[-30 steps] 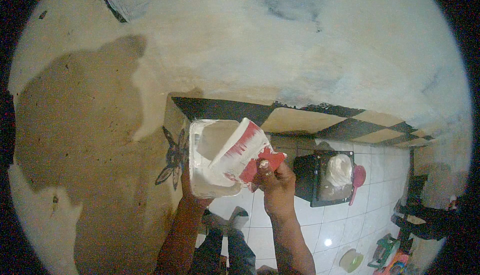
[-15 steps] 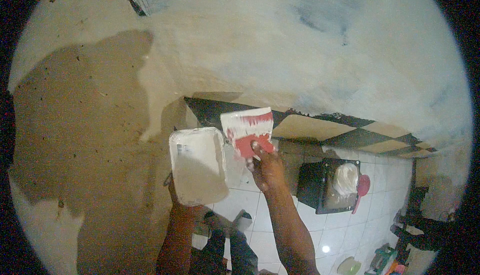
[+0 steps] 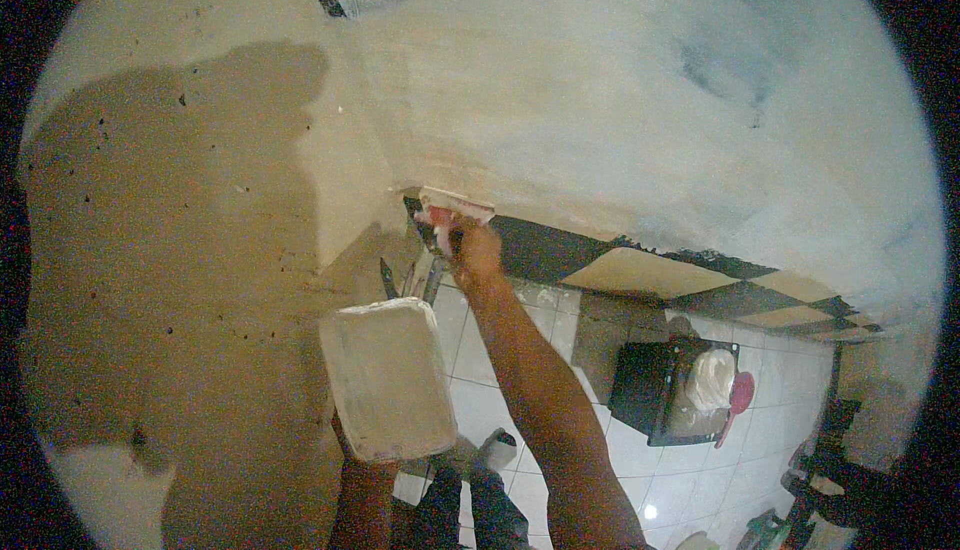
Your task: The person applies white putty to a wall using a putty knife, taking material from a plastic container and spreading it across the wall surface.
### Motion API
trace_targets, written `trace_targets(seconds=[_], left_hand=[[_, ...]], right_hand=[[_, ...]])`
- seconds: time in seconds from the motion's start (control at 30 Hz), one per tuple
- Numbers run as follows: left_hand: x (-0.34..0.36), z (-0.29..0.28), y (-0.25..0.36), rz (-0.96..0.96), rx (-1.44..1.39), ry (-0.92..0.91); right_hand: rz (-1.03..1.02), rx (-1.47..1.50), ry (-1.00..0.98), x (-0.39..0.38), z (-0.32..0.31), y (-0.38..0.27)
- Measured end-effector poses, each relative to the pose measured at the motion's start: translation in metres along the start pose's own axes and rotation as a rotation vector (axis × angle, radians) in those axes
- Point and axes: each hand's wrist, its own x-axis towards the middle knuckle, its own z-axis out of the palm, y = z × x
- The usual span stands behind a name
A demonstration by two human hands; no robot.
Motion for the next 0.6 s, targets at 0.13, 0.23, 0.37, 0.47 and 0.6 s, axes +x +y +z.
trace_targets(seconds=[0.13, 0.23, 0.37, 0.47, 0.6], left_hand=[[-0.003, 0.002, 0.003, -0.048, -0.131, -0.041], [-0.002, -0.025, 0.004, -0.044, -0.185, -0.062], [-0.002, 0.000, 0.002, -0.067, -0.277, -0.090], [-0.001, -0.004, -0.003, -0.092, -0.262, -0.141], [-0.009, -0.010, 0.001, 0.008, -0.100, -0.101]], right_hand=[[-0.127, 0.100, 0.085, 0.012, 0.049, -0.052], [-0.100, 0.050, 0.031, -0.043, 0.070, -0.039], [-0.002, 0.093, 0.082, -0.022, 0.021, -0.005], [-0.019, 0.067, 0.036, 0.005, 0.022, -0.033], [-0.223, 0.179, 0.106, -0.006, 0.057, -0.100]])
